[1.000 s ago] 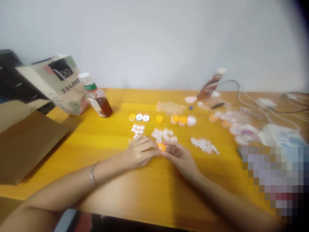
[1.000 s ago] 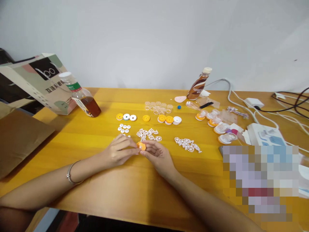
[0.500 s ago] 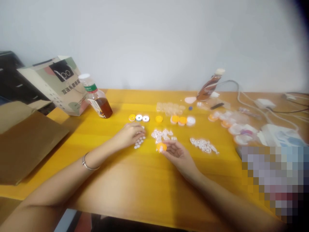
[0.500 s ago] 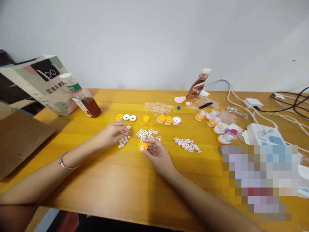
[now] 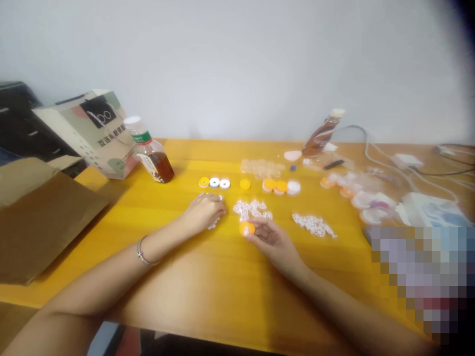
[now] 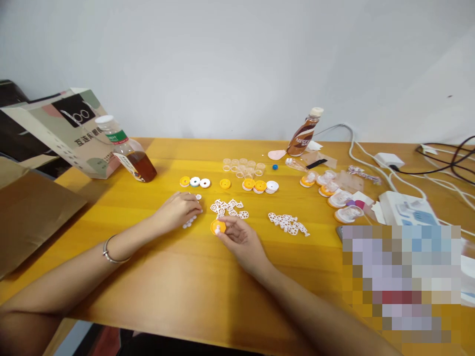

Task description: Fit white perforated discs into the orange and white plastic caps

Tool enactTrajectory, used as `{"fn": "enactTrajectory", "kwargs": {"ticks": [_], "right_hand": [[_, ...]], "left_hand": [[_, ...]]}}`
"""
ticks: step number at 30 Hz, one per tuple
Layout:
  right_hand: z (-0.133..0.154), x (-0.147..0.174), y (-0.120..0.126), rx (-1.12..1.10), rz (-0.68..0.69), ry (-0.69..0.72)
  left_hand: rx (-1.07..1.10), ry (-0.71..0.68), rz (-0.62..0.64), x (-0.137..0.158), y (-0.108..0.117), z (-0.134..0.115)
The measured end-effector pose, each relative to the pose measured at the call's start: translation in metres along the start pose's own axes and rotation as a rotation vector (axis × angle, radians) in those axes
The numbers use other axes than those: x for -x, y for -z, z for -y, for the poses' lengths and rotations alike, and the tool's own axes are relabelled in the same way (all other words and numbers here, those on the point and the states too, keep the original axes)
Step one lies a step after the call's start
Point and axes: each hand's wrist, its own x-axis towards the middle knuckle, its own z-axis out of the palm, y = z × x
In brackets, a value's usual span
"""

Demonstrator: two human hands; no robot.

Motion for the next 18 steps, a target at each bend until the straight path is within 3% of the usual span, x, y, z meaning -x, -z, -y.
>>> {"fn": "enactTrajectory", "kwargs": {"ticks": [18], "right_hand": [[0.006,0.001,-0.001,0.033,0.012,-0.053]], "left_hand": [[0.168,0.027,0.009,-0.001,-0.010,-0.002]]}}
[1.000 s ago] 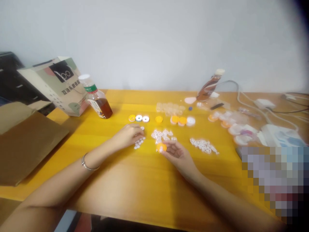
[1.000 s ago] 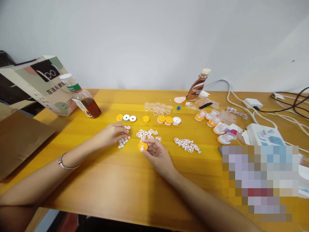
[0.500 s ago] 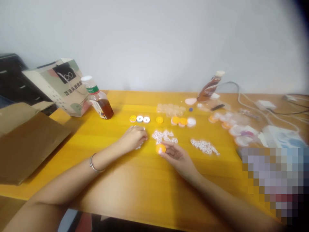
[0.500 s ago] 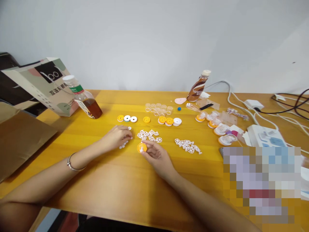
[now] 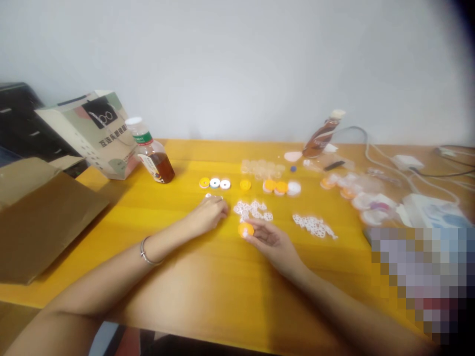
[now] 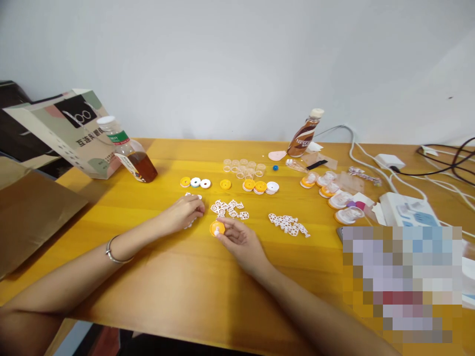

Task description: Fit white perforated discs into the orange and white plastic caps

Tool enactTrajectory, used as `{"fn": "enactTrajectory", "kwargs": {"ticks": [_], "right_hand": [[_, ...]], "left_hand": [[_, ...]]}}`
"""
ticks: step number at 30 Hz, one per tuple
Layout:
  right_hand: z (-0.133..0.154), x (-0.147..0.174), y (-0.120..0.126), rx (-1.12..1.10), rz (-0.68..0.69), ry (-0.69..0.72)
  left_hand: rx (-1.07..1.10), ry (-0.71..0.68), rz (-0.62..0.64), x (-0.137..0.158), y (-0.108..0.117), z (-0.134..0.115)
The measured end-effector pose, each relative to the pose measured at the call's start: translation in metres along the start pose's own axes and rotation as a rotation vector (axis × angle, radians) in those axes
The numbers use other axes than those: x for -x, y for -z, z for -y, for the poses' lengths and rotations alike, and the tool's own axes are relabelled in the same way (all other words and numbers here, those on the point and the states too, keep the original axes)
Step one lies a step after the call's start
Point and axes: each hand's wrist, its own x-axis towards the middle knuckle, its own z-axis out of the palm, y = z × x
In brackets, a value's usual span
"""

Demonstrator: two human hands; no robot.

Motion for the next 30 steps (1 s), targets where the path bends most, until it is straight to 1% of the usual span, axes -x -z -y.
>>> {"fn": "enactTrajectory", "kwargs": {"ticks": [5,9,13,17,19,22,26,28,30], "right_hand": [[0.000,0.000,0.000,0.000,-0.005,-0.004],[0.000,0.000,0.000,-0.006,0.001,-0.006],[0.001,0.000,0.000,-0.011,0.016,-0.025],[-0.001,0.000,0.000,-0.013,0.022,-0.037],[-0.002,0.000,0.000,-0.001,0.024,-0.035],[-0.005,-0.001,0.001,0.001,0.034,-0.014],[-0.008,-0.002,0.002,-0.023,0.062,0.006],[-0.007,-0.003,0.002,-0.027,0.075,0.017],[-0.007,-0.002,0.001,-0.023,0.085,0.032]], "left_hand": [[-0.006,-0.018,-0.012,0.002,-0.002,-0.002],[0.037,-0.019,-0.013,0.002,0.001,-0.003],[0.096,-0.023,0.038,0.001,0.005,-0.002],[0.197,0.026,0.088,-0.001,0.006,0.000],[0.259,0.063,0.071,0.000,0.007,-0.003],[0.402,0.088,-0.012,0.001,0.011,-0.014],[0.578,-0.006,-0.071,0.005,0.015,-0.035],[0.574,-0.049,-0.079,0.006,0.013,-0.042],[0.515,-0.075,-0.079,0.007,0.009,-0.045]]}}
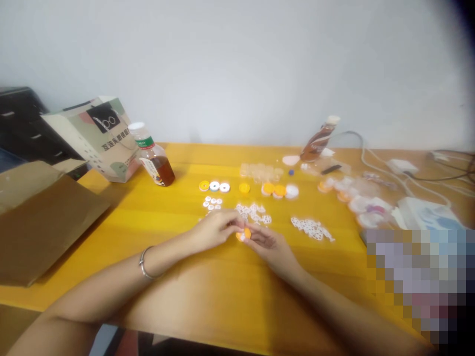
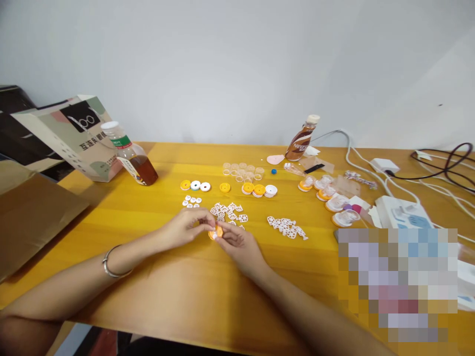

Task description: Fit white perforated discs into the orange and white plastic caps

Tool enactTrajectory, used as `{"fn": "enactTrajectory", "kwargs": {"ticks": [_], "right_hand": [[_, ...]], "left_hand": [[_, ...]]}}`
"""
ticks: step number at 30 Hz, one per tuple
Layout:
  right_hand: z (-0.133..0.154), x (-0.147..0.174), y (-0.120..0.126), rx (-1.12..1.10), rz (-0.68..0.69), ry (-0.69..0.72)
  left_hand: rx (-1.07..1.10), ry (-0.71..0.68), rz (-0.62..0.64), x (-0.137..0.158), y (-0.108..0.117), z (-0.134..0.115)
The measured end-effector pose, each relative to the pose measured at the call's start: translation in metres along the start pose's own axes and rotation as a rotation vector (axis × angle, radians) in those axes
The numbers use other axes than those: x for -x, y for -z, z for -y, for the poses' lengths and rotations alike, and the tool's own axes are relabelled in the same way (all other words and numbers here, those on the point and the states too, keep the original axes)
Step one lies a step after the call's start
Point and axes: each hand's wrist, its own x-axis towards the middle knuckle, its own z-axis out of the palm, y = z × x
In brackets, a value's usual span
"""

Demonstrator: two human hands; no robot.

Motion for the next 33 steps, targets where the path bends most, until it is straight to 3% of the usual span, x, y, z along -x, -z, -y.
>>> {"fn": "enactTrajectory", "kwargs": {"ticks": [9,15,27,33], "right_hand": [[-0.0016,0.0004,-0.0017,-0.021,-0.011,-0.003],[-0.0027,-0.0004,-0.0019,-0.054,-0.010,0.011],[-0.0009,0.0002,-0.0033,-0.087,0.010,0.020],[0.0036,0.0016,-0.0022,-0.086,-0.003,-0.006]], "left_hand": [[-0.185,-0.091,-0.006,0.0058,-0.0064,0.0011],[-0.192,-0.102,-0.035,0.0056,-0.0063,0.0010],[-0.052,0.010,-0.104,0.0032,-0.0072,0.0033],[0.205,0.159,-0.026,0.0019,-0.0037,0.0034]]}}
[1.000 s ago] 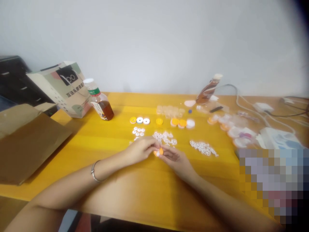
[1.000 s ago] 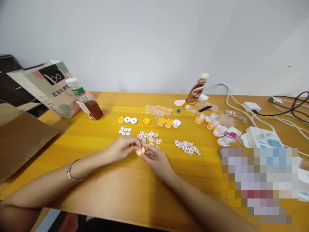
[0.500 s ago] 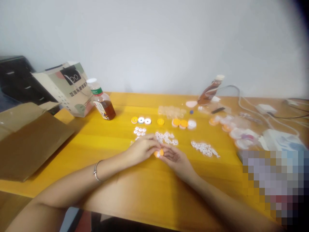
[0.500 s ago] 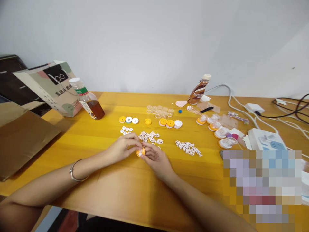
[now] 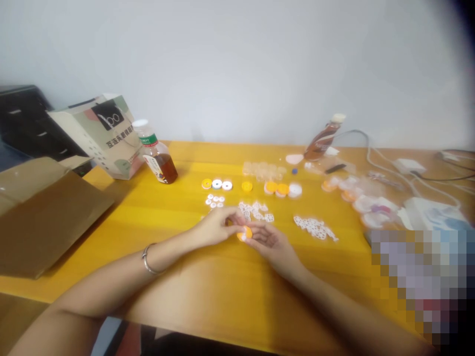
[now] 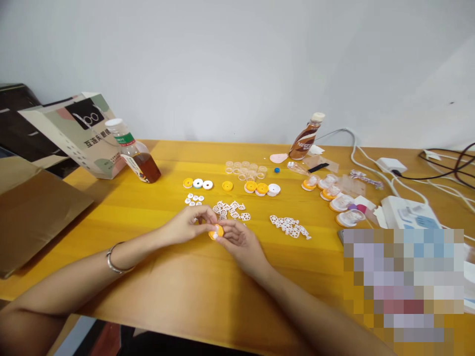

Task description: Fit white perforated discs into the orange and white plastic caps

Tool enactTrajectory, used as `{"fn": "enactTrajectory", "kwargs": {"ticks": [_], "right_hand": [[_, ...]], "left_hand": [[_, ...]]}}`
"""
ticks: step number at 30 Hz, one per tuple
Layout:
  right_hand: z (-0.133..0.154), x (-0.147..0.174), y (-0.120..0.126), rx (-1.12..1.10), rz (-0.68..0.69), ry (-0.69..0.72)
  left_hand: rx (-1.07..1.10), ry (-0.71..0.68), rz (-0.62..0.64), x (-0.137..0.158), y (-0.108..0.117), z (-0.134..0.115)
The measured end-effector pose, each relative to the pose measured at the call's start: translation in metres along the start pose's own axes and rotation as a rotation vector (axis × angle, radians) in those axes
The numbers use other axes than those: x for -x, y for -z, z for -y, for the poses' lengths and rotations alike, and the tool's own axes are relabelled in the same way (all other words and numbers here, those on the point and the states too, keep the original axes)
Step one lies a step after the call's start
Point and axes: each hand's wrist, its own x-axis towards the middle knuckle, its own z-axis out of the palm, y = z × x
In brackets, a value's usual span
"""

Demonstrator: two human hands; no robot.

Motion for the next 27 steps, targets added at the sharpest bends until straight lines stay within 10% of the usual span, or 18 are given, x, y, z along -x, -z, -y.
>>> {"fn": "enactTrajectory", "kwargs": {"ticks": [19,27], "right_hand": [[0.000,-0.001,0.003,-0.065,-0.062,-0.047],[0.000,-0.003,0.005,-0.020,-0.050,-0.077]], "left_hand": [[0.125,0.058,-0.046,-0.004,-0.002,0.004],[-0.450,-0.257,-0.046,-0.101,-0.002,-0.006]]}}
